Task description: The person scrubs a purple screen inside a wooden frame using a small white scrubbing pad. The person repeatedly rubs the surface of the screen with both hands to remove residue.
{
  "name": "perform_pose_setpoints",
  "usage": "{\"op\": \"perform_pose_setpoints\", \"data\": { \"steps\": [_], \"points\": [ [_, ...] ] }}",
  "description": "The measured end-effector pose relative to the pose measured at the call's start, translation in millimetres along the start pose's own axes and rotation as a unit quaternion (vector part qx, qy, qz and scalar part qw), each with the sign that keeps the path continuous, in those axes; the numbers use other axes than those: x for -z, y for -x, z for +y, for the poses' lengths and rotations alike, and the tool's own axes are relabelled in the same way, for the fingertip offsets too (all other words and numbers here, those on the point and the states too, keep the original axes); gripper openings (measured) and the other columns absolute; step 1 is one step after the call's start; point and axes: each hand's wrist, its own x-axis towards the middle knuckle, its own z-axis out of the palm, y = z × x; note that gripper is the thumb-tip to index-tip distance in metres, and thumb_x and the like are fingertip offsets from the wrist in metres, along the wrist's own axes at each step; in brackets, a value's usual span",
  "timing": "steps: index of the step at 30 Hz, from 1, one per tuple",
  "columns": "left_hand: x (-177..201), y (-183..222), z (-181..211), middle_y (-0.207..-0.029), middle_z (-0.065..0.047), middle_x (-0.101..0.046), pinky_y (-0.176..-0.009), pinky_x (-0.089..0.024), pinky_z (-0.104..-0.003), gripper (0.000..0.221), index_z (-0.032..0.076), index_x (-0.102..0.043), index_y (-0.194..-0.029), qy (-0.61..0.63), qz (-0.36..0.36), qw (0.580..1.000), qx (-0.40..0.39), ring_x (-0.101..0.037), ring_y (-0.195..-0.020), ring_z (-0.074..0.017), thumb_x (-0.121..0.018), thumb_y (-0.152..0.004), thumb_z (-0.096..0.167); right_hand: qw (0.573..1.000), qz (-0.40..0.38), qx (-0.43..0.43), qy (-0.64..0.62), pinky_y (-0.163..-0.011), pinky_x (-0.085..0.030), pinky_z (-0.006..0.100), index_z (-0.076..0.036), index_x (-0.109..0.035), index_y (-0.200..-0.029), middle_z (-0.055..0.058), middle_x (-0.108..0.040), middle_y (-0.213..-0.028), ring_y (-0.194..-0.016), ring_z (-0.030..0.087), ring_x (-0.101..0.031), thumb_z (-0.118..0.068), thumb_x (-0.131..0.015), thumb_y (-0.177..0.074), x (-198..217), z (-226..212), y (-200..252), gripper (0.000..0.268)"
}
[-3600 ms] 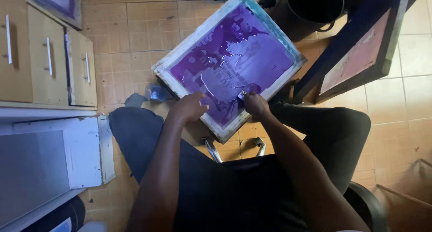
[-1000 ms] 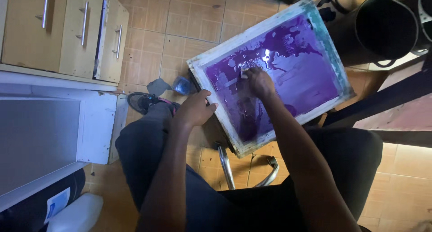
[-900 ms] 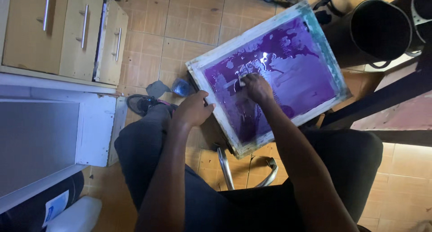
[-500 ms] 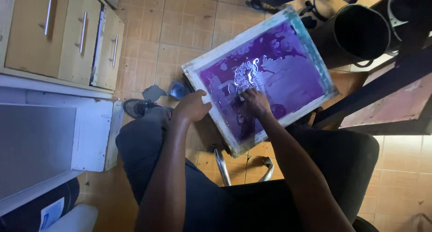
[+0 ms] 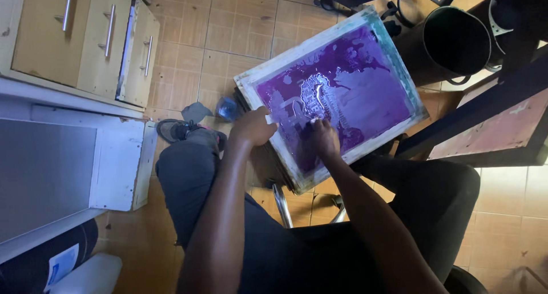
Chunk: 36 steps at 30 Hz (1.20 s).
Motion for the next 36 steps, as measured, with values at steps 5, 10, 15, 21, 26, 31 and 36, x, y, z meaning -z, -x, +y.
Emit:
{"op": "perform_pose_setpoints", "data": {
  "steps": [5,10,15,21,26,31,36],
  "points": [
    [11,15,14,-0.142,-0.029,-0.059,-0.108,-0.048,-0.064,0.057,0.005,-0.048,-0.152,0.026,-0.009,1.000,-0.011,-0.057,-0.135,-0.0460,-0.055,-0.105,0.037,0.978,0.004,-0.179,-0.104,-0.079,-0.062,0.055,-0.011,-0.072,-0.105,0.014,-0.070,-0.106,-0.096,0.043,-0.074,-0.028,-0.066,-0.085,17,-50,1,0.027],
    [-13,-14,-18,-0.140,-0.022,-0.065,-0.108,-0.039,-0.068,0.062,0.014,-0.052,-0.149,-0.012,-0.011,1.000,-0.006,-0.059,-0.135,-0.0413,-0.052,-0.099,0.051,0.920,0.315,-0.169,0.160,-0.046,-0.058,0.028,-0.029,-0.062,-0.067,-0.006,-0.060,-0.057,-0.056,0.015,-0.072,-0.051,-0.063,-0.088,-56,-22,-39,0.030],
    [-4,11,-7,-0.136,-0.026,-0.064,-0.104,-0.043,-0.069,0.058,0.009,-0.051,-0.148,0.018,0.022,0.999,-0.015,-0.062,-0.129,-0.0451,-0.058,-0.099,0.040,0.946,0.065,-0.307,-0.083,-0.074,-0.064,0.046,-0.020,-0.079,-0.086,0.007,-0.078,-0.080,-0.086,0.032,-0.078,-0.032,-0.054,-0.089,-67,-7,-74,0.028],
    [3,22,-3,-0.130,-0.030,-0.064,-0.101,-0.051,-0.063,0.055,0.002,-0.051,-0.146,0.049,-0.004,0.998,-0.026,-0.065,-0.124,-0.0460,-0.055,-0.103,0.035,0.953,0.000,-0.274,-0.129,-0.080,-0.060,0.049,-0.017,-0.082,-0.100,0.011,-0.079,-0.090,-0.096,0.036,-0.076,-0.035,-0.063,-0.084,-14,-80,-71,0.030],
    [16,44,-6,-0.136,-0.028,-0.060,-0.101,-0.052,-0.064,0.065,0.005,-0.045,-0.152,0.049,-0.022,0.999,-0.002,-0.063,-0.125,-0.0466,-0.052,-0.101,0.044,0.979,-0.096,-0.114,0.139,-0.082,-0.062,0.039,-0.041,-0.078,-0.112,0.006,-0.078,-0.100,-0.104,0.027,-0.075,-0.038,-0.067,-0.098,-50,-48,-113,0.018],
    [22,56,-7,-0.135,-0.026,-0.059,-0.101,-0.053,-0.062,0.063,0.004,-0.046,-0.153,0.068,-0.022,0.997,0.008,-0.064,-0.124,-0.0441,-0.050,-0.103,0.042,0.980,-0.065,-0.038,0.184,-0.073,-0.061,0.036,-0.043,-0.075,-0.117,0.003,-0.076,-0.094,-0.096,0.023,-0.075,-0.039,-0.067,-0.100,-40,-39,-136,0.020],
    [54,88,3,-0.145,-0.032,-0.050,-0.110,-0.046,-0.065,0.059,-0.002,-0.038,-0.156,0.083,-0.067,0.994,0.006,-0.054,-0.134,-0.0502,-0.045,-0.106,0.029,0.946,-0.097,-0.265,-0.162,-0.070,-0.058,0.030,-0.028,-0.073,-0.118,-0.002,-0.081,-0.095,-0.088,0.017,-0.079,-0.030,-0.053,-0.103,21,-70,-146,0.025]
  ]
}}
